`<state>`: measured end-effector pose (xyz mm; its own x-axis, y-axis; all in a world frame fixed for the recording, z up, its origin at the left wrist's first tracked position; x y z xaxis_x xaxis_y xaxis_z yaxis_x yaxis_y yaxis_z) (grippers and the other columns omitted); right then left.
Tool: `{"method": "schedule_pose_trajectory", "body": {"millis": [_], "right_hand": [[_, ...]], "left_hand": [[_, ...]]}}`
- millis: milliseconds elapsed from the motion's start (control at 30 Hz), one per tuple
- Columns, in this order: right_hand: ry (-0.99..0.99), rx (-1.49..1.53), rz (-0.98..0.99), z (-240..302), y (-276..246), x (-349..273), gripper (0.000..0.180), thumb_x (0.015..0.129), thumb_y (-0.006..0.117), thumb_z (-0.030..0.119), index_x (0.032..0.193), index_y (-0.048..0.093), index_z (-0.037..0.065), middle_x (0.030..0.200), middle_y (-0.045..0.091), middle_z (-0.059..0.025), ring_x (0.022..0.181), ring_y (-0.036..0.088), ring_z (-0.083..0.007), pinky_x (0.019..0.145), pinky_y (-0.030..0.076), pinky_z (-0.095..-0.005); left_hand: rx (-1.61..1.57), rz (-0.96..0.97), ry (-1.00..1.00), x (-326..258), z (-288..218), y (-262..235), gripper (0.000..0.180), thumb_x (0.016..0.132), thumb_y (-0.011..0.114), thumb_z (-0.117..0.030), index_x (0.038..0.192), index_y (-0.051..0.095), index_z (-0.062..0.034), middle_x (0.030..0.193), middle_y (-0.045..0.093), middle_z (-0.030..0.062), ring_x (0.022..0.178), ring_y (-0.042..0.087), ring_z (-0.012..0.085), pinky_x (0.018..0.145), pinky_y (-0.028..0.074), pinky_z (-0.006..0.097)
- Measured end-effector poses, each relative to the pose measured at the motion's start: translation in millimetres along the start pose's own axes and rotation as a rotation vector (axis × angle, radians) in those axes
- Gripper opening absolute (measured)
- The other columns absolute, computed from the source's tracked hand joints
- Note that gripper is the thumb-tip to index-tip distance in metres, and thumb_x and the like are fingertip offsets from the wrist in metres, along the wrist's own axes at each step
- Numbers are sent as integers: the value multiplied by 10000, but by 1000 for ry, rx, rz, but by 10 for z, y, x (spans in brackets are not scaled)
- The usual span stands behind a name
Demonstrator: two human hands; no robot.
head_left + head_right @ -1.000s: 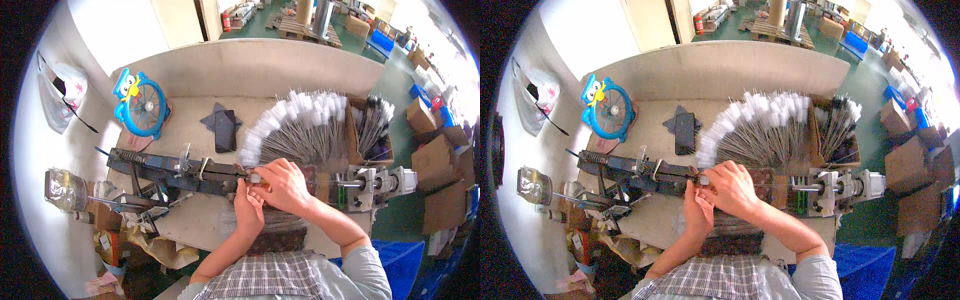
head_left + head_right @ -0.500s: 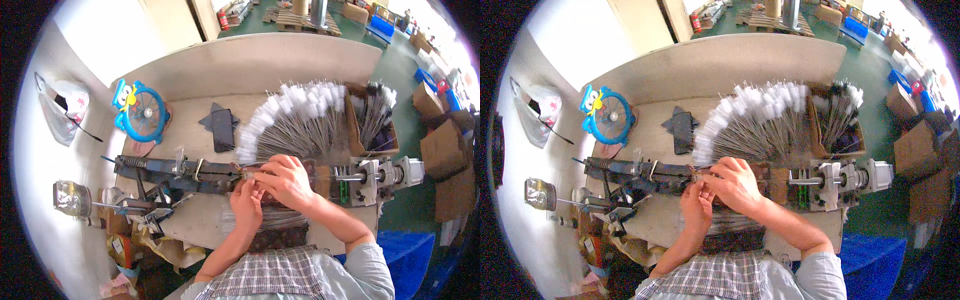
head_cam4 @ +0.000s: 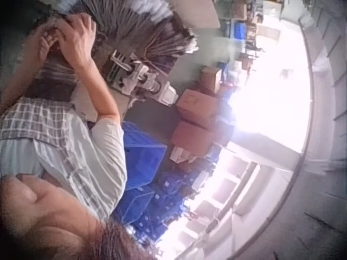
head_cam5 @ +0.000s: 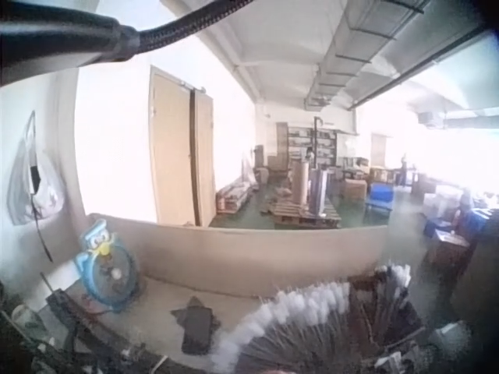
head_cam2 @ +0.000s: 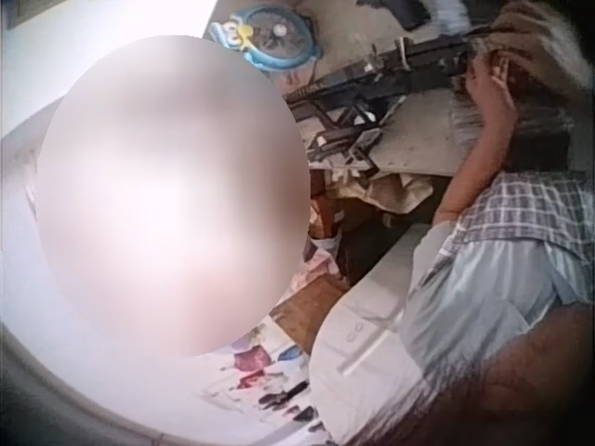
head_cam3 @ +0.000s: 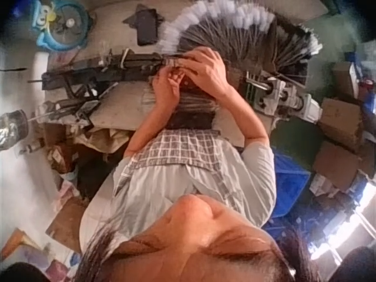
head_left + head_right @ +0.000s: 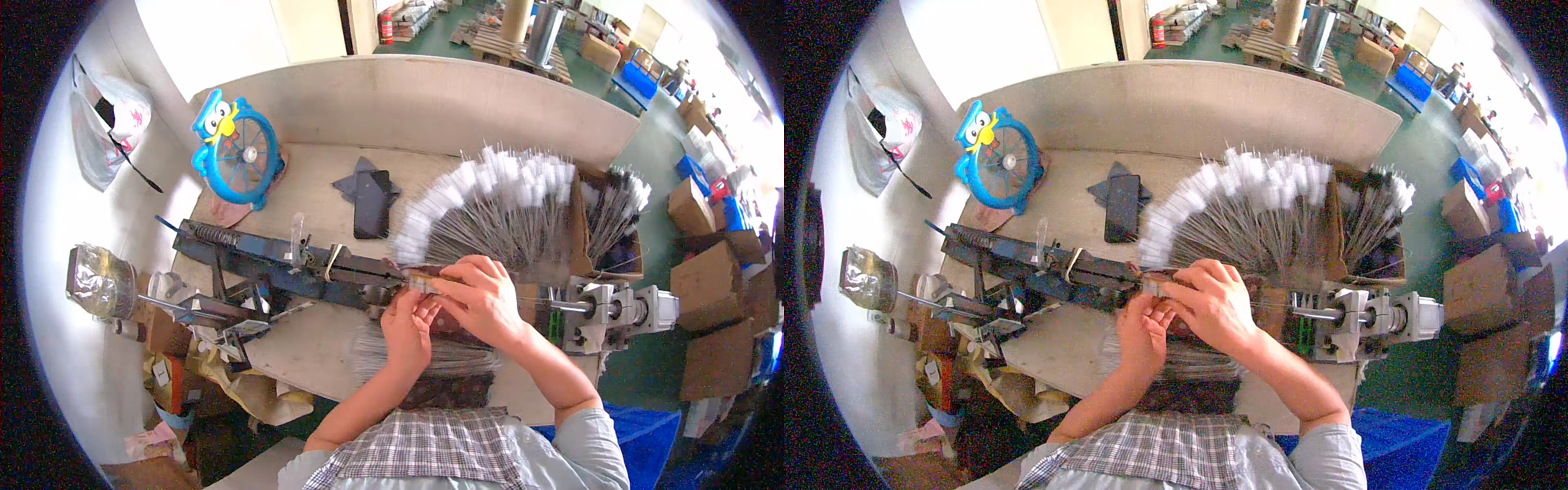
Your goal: Assembling industrial brushes by inserting bristle bundles and components into a specialized assembly machine.
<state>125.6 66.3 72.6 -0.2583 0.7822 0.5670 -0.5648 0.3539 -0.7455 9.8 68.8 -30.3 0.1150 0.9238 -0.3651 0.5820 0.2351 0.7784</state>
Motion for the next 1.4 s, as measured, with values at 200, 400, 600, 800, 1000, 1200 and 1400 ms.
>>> {"method": "schedule_pose_trajectory", "body": {"millis": [200,400,600,800,1000,1200,1400], "right_hand": [[2,14,29,-13,22,25,260,620,719,167,872,685,114,911,622,-21,911,563,-219,761,437,-350],[15,24,7,9,36,29,275,630,719,181,891,678,105,914,628,-27,886,571,-216,749,441,-345],[91,20,-76,107,131,2,343,622,722,198,939,656,84,887,637,-26,811,588,-213,722,445,-334],[64,-46,-133,115,57,-58,275,633,713,193,891,669,109,868,630,2,799,583,-192,711,442,-335],[56,-71,-121,76,54,-53,241,642,706,174,878,676,137,864,625,12,795,583,-186,716,442,-331],[44,-98,-115,-5,-34,-104,252,626,702,177,876,680,149,875,623,9,807,586,-193,725,442,-347],[113,-110,-22,2,-73,-144,304,657,689,249,925,636,115,867,609,-3,876,559,-184,802,414,-350]], "left_hand": [[39,41,21,34,5,-16,107,848,540,-53,948,565,-25,911,615,57,799,603,141,773,473,291],[27,-6,35,7,-17,37,89,852,541,-64,931,561,-28,899,609,50,797,594,137,762,473,285],[-53,28,-11,27,8,-27,77,855,533,-102,899,547,-41,886,591,30,831,574,130,782,456,285],[-17,-34,19,-36,-17,34,78,854,525,-83,919,555,-51,919,592,28,834,561,124,778,442,281],[71,1,92,1,-50,87,112,823,554,-26,932,555,-49,934,588,30,842,560,119,763,437,273],[33,21,15,71,124,-26,187,807,567,-5,991,541,-28,938,583,41,838,571,157,793,445,299],[10,-16,-3,17,-103,19,361,896,456,-356,1051,523,-37,1001,557,95,941,544,238,874,439,379]]}}
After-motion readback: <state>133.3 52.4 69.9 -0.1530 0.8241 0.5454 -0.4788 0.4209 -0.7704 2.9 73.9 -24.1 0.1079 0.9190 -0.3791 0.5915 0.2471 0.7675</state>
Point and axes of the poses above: each hand's wrist, its own x-axis towards the middle knuckle, its own y-axis out of the palm, z = x × y, the point moved 5 cm from there along x, towards the middle knuckle
